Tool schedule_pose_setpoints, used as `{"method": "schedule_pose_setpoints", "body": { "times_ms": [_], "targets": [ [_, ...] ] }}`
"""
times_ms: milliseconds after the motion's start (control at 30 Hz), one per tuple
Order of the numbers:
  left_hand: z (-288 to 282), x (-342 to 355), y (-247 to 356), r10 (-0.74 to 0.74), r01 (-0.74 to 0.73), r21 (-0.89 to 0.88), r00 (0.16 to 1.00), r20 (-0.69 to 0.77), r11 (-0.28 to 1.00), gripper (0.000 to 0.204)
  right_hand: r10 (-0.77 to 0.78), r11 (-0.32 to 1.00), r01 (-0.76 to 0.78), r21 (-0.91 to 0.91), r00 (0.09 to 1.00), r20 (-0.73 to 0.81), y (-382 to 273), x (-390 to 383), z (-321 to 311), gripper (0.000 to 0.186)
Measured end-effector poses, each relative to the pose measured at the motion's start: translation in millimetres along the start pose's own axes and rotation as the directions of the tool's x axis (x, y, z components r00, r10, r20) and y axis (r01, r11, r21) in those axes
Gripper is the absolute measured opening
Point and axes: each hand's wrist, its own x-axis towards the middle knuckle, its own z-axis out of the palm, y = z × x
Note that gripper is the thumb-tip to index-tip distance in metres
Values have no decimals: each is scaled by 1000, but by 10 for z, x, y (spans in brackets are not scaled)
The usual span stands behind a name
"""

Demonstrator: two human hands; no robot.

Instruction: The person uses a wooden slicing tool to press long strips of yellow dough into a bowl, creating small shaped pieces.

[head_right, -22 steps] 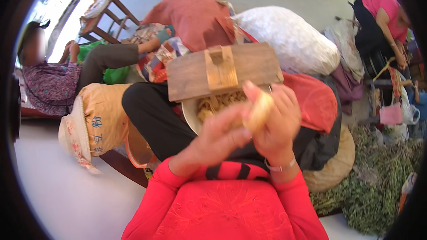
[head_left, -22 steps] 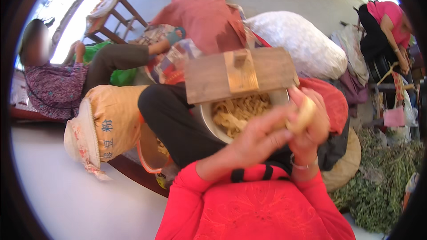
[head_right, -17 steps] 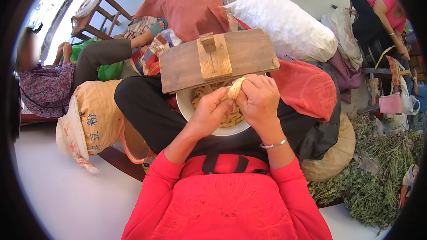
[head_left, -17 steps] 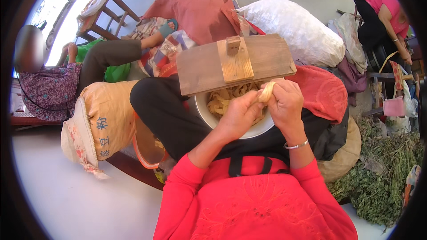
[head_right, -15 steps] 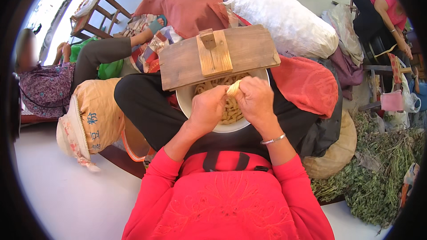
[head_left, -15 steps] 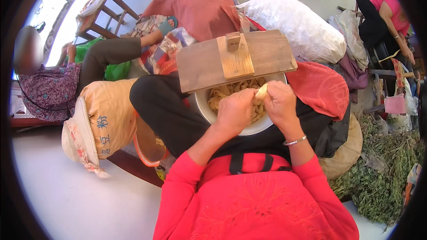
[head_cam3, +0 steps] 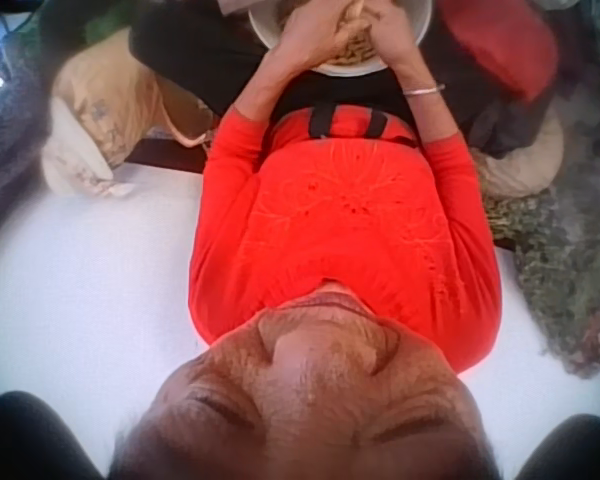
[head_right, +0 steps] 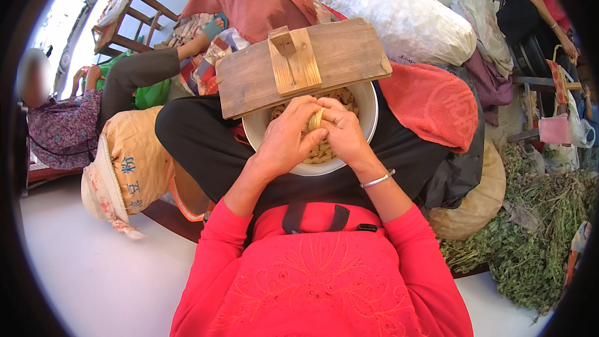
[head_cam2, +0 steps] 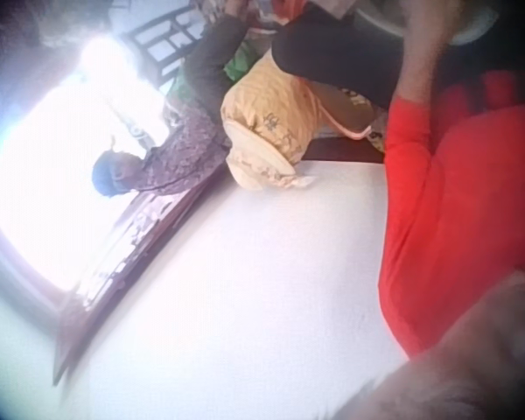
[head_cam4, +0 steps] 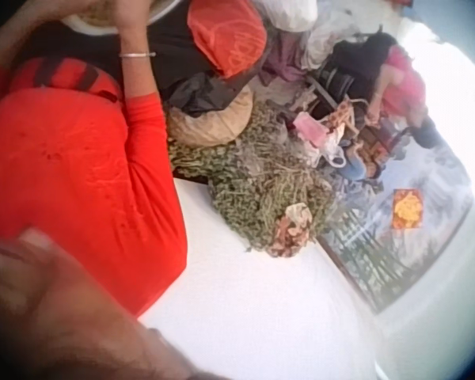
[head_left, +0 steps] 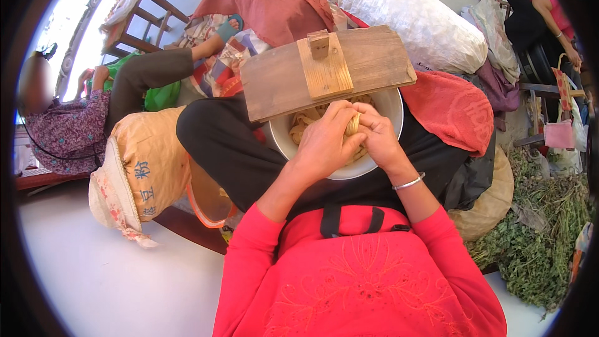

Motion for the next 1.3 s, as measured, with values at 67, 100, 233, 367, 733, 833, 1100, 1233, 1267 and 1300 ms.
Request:
{"method": "schedule_pose_setpoints", "body": {
  "times_ms": [67,100,233,367,733,833,1100,1233,1267,1300],
  "targets": [
    [67,53,18,-95,96,37,995,-12,995,29,-181,934,163,-319,983,-26,-26,-4,-13,10],
    [101,69,17,-145,146,55,989,-22,988,26,-230,892,195,-408,973,-37,-108,-17,7,12],
    [286,83,-165,-225,208,-161,969,-102,965,25,-347,869,270,-414,930,-123,-204,-13,72,10],
    [385,114,-364,-475,403,-744,870,131,533,24,-286,935,219,-280,931,-227,-231,3,98,7],
    [52,-307,-359,47,-27,74,956,-290,997,11,-9,989,36,143,984,-180,-337,182,-309,50],
    [-43,-194,-237,95,-72,103,967,-235,992,12,-31,994,36,-99,998,60,-535,347,-329,36],
    [-102,98,-342,-145,111,-378,988,-61,919,8,368,924,-381,-44,850,378,-655,585,-448,14],
    [-250,256,-459,-250,229,-562,967,40,795,8,259,965,-263,-16,934,247,-620,693,-371,10],
    [-303,284,-503,-250,221,-533,968,18,817,8,228,973,-230,-14,948,222,-598,736,-341,9],
    [-341,306,-565,-250,214,-503,968,-3,837,8,222,975,-212,-74,959,177,-608,768,-315,9]
  ]
}}
